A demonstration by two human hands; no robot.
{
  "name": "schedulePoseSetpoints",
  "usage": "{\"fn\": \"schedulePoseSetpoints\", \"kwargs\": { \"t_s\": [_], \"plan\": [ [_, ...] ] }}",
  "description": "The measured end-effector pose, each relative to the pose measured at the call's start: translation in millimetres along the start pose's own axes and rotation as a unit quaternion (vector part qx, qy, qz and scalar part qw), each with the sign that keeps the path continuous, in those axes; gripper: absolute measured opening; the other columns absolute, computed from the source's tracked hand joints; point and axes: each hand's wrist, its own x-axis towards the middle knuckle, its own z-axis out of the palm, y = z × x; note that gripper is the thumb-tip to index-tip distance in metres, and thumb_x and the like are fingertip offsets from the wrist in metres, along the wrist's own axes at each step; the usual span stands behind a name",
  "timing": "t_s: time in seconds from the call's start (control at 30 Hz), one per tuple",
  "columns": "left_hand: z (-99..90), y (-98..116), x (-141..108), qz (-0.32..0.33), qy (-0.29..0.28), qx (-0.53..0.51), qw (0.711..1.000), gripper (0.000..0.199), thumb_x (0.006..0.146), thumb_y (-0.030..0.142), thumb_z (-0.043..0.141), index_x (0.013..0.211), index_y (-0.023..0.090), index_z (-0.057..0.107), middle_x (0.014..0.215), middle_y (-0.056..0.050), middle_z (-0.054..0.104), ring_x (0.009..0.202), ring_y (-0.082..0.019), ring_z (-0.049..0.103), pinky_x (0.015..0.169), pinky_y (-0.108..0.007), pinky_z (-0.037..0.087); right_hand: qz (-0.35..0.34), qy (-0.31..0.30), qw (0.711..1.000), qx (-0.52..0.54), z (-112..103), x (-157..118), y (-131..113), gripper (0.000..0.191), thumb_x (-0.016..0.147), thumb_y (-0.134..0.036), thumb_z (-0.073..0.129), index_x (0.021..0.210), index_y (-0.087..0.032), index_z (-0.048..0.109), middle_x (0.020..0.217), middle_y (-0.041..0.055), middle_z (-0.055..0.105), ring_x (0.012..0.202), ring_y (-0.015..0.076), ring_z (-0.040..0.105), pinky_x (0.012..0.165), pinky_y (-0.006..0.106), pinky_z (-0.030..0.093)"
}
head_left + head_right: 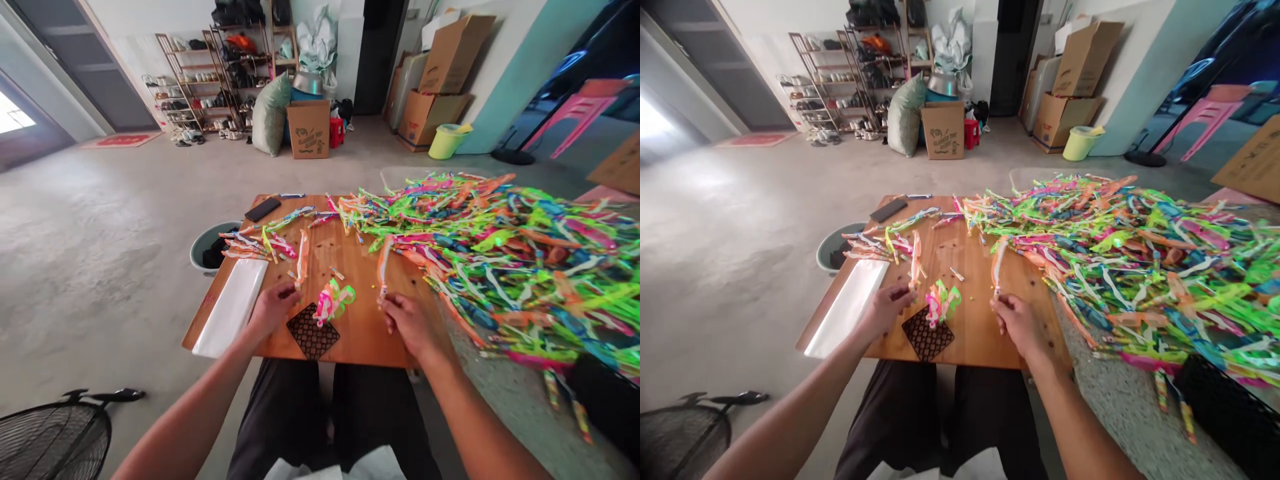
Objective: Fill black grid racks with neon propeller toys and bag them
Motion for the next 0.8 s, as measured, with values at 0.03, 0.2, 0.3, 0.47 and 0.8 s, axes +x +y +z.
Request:
{"fn": "schedulePoseSetpoints", "kwargs": {
  "t_s": [0.03,0.2,0.3,0.47,0.8],
  "plan": [
    [2.9,-5,-17,-0.002,-0.002,-0.011,1.0,0.029,0.087,0.047,0.064,0.088,0.019,0.073,0.079,0.0,0.071,0.069,-0.014,0.062,0.063,-0.023,0.044,0.013,-0.011,0.999,0.044,9,-21,3,0.039,0.079,-0.056,0.072,0.085,-0.019,0.064,0.054,-0.0061,0.053,0.045,0.0101,0.046,0.041,0.022,0.039],
    [28.8,-19,-78,-0.005,0.037,-0.027,0.999,0.028,0.084,0.045,0.069,0.092,0.02,0.075,0.085,-0.002,0.074,0.079,-0.017,0.066,0.073,-0.026,0.05,0.026,-0.067,0.994,0.077,63,-89,16,0.044,0.078,-0.055,0.074,0.099,-0.016,0.065,0.076,0.0021,0.07,0.057,0.0137,0.063,0.044,0.023,0.05],
    [48.5,-16,-94,-0.058,0.014,-0.128,0.99,0.035,0.084,0.051,0.068,0.093,0.018,0.073,0.083,-0.002,0.074,0.077,-0.018,0.068,0.068,-0.027,0.054,0.02,-0.072,0.995,0.062,78,-91,20,0.045,0.076,-0.052,0.076,0.099,-0.016,0.065,0.078,0.0037,0.072,0.061,0.0165,0.068,0.048,0.025,0.056],
    [68.5,-5,-99,-0.092,0.017,-0.223,0.97,0.044,0.081,0.056,0.07,0.102,0.017,0.075,0.089,-0.005,0.077,0.081,-0.02,0.071,0.07,-0.028,0.057,0.011,-0.05,0.999,0.01,71,-72,15,0.03,0.081,-0.042,0.073,0.095,-0.016,0.064,0.078,0.0042,0.073,0.06,0.0159,0.069,0.049,0.025,0.056],
    [73.2,5,-92,-0.055,0.061,-0.204,0.976,0.039,0.085,0.052,0.069,0.097,0.016,0.079,0.079,-0.001,0.075,0.067,-0.014,0.063,0.059,-0.022,0.045,-0.108,-0.015,0.955,-0.275,80,-63,13,0.013,0.093,-0.03,0.063,0.089,-0.019,0.067,0.081,0.0044,0.076,0.07,0.018,0.071,0.066,0.026,0.05]
  ]
}}
